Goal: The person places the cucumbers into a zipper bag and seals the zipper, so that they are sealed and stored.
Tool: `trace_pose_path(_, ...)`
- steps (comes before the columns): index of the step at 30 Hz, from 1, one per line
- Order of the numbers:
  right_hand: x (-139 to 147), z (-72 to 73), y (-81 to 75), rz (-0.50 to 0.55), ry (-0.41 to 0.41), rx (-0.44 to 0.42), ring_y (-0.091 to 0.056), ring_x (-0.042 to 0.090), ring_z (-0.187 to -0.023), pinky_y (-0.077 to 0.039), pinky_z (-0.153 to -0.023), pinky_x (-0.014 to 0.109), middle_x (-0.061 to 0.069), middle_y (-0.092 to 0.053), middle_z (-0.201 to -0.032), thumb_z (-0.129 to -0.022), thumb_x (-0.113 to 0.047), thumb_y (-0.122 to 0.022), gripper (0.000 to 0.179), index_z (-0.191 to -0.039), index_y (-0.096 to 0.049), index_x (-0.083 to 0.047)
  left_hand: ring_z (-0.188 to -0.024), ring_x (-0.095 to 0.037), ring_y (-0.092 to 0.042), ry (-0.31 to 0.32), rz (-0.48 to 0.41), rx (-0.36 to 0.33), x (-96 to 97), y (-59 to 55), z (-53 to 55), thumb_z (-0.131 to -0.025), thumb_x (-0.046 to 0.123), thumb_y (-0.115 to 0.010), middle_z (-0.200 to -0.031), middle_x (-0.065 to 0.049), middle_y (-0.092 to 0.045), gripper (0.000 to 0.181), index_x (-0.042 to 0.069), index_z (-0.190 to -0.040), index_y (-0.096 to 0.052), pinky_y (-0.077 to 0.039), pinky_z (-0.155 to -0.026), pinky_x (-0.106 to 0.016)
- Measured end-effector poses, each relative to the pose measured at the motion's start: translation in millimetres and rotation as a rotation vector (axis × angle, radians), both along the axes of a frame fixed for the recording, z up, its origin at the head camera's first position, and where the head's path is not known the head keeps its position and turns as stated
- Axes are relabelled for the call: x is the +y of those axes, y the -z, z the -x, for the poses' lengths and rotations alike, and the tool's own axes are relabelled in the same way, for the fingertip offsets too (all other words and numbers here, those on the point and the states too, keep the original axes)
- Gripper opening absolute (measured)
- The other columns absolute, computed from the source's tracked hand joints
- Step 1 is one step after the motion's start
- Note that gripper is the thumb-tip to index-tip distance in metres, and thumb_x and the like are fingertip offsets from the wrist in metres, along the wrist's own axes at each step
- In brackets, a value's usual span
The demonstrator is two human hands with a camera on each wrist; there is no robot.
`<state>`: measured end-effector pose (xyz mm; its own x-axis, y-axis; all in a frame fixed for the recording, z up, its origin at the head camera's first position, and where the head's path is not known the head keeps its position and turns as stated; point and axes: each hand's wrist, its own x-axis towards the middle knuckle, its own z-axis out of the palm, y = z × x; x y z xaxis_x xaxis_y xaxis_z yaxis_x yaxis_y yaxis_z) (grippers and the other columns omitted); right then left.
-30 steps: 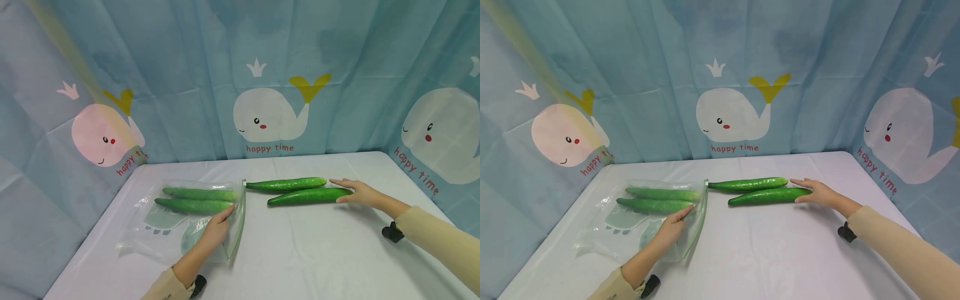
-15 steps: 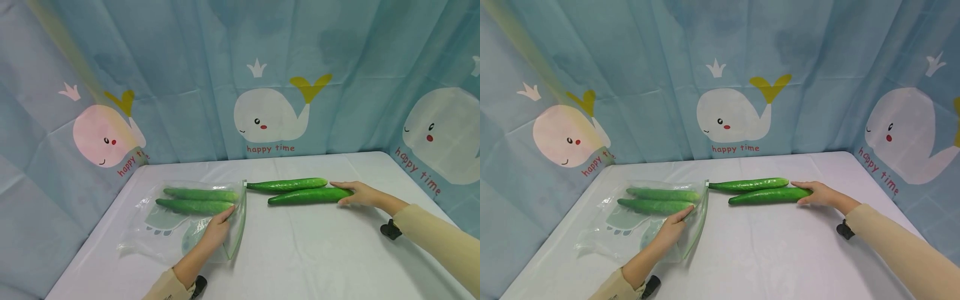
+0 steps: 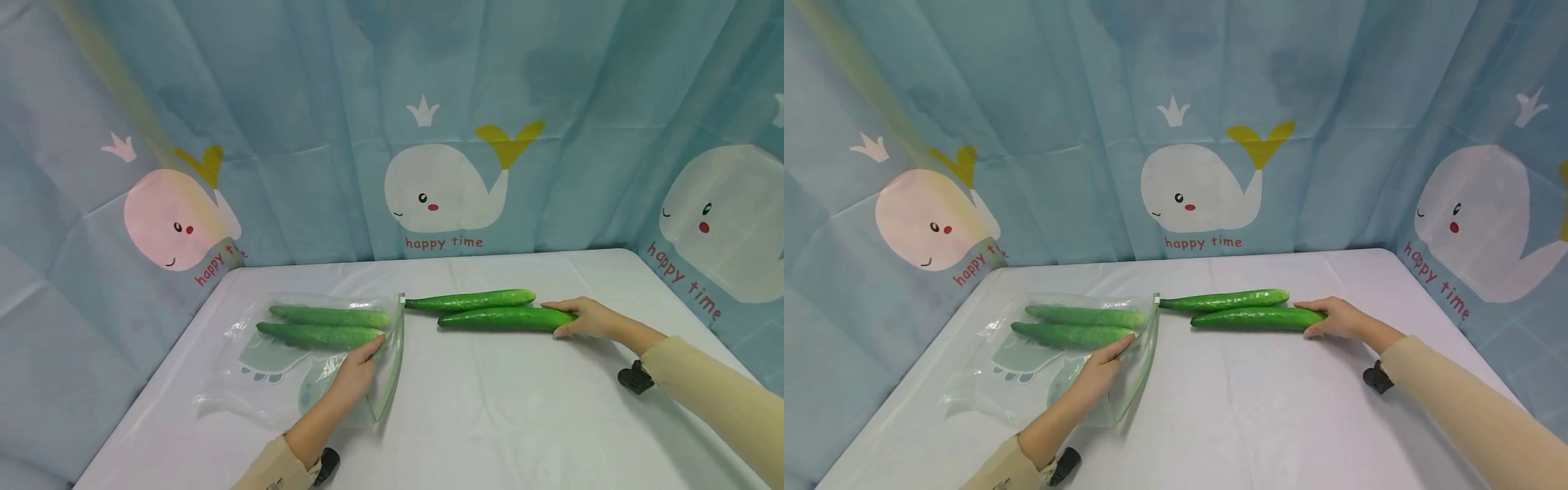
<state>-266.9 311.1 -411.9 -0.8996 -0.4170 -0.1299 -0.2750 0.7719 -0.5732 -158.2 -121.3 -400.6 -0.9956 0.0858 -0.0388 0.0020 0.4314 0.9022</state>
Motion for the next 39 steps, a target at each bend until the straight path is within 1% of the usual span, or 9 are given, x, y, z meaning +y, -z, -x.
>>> trace_pose_path(3,1.4,-2.4,-2.7,-0.006,0.002,0.008,-0.045,0.053,-0.120,-0.044,-0.089,0.056,0.037,-0.047,-0.134,-0.081,-0.029,-0.078,0.071,-0.138,-0.050,0.003,-0.137,-0.043,-0.031,-0.004,0.000,-0.001,0.4,-0.1,0.4,-0.089,-0.007,-0.034,-0.146,-0.025,-0.041,0.052,-0.007,-0.140,-0.045,-0.024,-0.111,-0.055)
trace_pose_path(7,2.6,-6.7,-8.7,0.004,0.015,-0.008,-0.047,0.048,-0.119,-0.045,-0.087,0.050,0.034,-0.048,-0.135,-0.082,-0.029,-0.078,0.070,-0.138,-0.051,0.002,-0.137,-0.043,-0.032,-0.008,0.005,-0.005,0.3,0.0,0.5,-0.089,-0.007,-0.034,-0.146,-0.024,-0.041,0.052,-0.007,-0.140,-0.045,-0.024,-0.112,-0.054)
trace_pose_path(17,6.9,-20.5,-26.4,0.050,0.075,-0.103,-0.032,0.056,-0.127,-0.035,-0.094,0.068,0.034,-0.041,-0.141,-0.082,-0.032,-0.077,0.070,-0.139,-0.051,-0.001,-0.136,-0.044,-0.032,-0.012,0.006,-0.004,0.1,0.8,0.5,-0.088,-0.007,-0.035,-0.145,-0.024,-0.042,0.053,-0.006,-0.140,-0.046,-0.024,-0.111,-0.055)
trace_pose_path(22,9.9,-26.2,-32.3,0.083,0.077,-0.126,-0.029,0.058,-0.129,-0.032,-0.095,0.071,0.034,-0.040,-0.143,-0.083,-0.034,-0.076,0.071,-0.139,-0.051,0.000,-0.137,-0.044,-0.031,-0.006,0.001,-0.006,0.3,0.3,0.3,-0.089,-0.007,-0.035,-0.146,-0.024,-0.041,0.053,-0.007,-0.140,-0.045,-0.024,-0.111,-0.055)
trace_pose_path(26,11.2,-32.3,-39.1,0.095,0.075,-0.143,-0.029,0.058,-0.129,-0.036,-0.092,0.069,0.033,-0.039,-0.143,-0.085,-0.032,-0.074,0.068,-0.139,-0.051,0.001,-0.137,-0.043,-0.031,-0.006,-0.001,-0.010,1.1,-0.7,0.1,-0.090,-0.006,-0.034,-0.146,-0.024,-0.041,0.052,-0.006,-0.141,-0.045,-0.024,-0.111,-0.055)
trace_pose_path(30,10.0,-38.0,-46.8,0.144,0.068,-0.176,-0.041,0.050,-0.124,-0.047,-0.089,0.055,0.033,-0.041,-0.141,-0.087,-0.028,-0.073,0.064,-0.138,-0.051,0.003,-0.137,-0.043,-0.031,-0.008,0.000,-0.005,1.5,-0.5,0.0,-0.089,-0.007,-0.034,-0.146,-0.024,-0.041,0.053,-0.006,-0.140,-0.045,-0.024,-0.111,-0.055)
trace_pose_path(33,8.4,-40.9,-50.0,0.212,0.071,-0.232,-0.056,0.035,-0.112,-0.052,-0.084,0.043,0.027,-0.054,-0.128,-0.088,-0.025,-0.072,0.063,-0.138,-0.049,0.006,-0.137,-0.043,-0.032,-0.012,-0.001,-0.002,1.4,-0.2,-0.3,-0.088,-0.007,-0.034,-0.145,-0.024,-0.042,0.053,-0.007,-0.140,-0.046,-0.024,-0.111,-0.055)
trace_pose_path(37,5.4,-42.7,-51.6,0.307,0.076,-0.316,-0.066,0.024,-0.095,-0.053,-0.081,0.039,0.013,-0.063,-0.110,-0.091,-0.023,-0.068,0.065,-0.140,-0.042,0.011,-0.136,-0.044,-0.032,-0.011,-0.001,0.007,1.0,0.2,-0.4,-0.089,-0.007,-0.034,-0.145,-0.024,-0.042,0.052,-0.007,-0.140,-0.046,-0.025,-0.111,-0.055)
trace_pose_path(39,2.9,-42.9,-51.7,0.345,0.074,-0.354,-0.068,0.023,-0.094,-0.053,-0.081,0.038,0.011,-0.064,-0.109,-0.092,-0.023,-0.066,0.065,-0.139,-0.041,0.013,-0.137,-0.043,-0.032,-0.010,-0.004,0.004,0.8,0.6,-0.1,-0.089,-0.006,-0.034,-0.146,-0.024,-0.042,0.052,-0.007,-0.140,-0.046,-0.025,-0.111,-0.055)
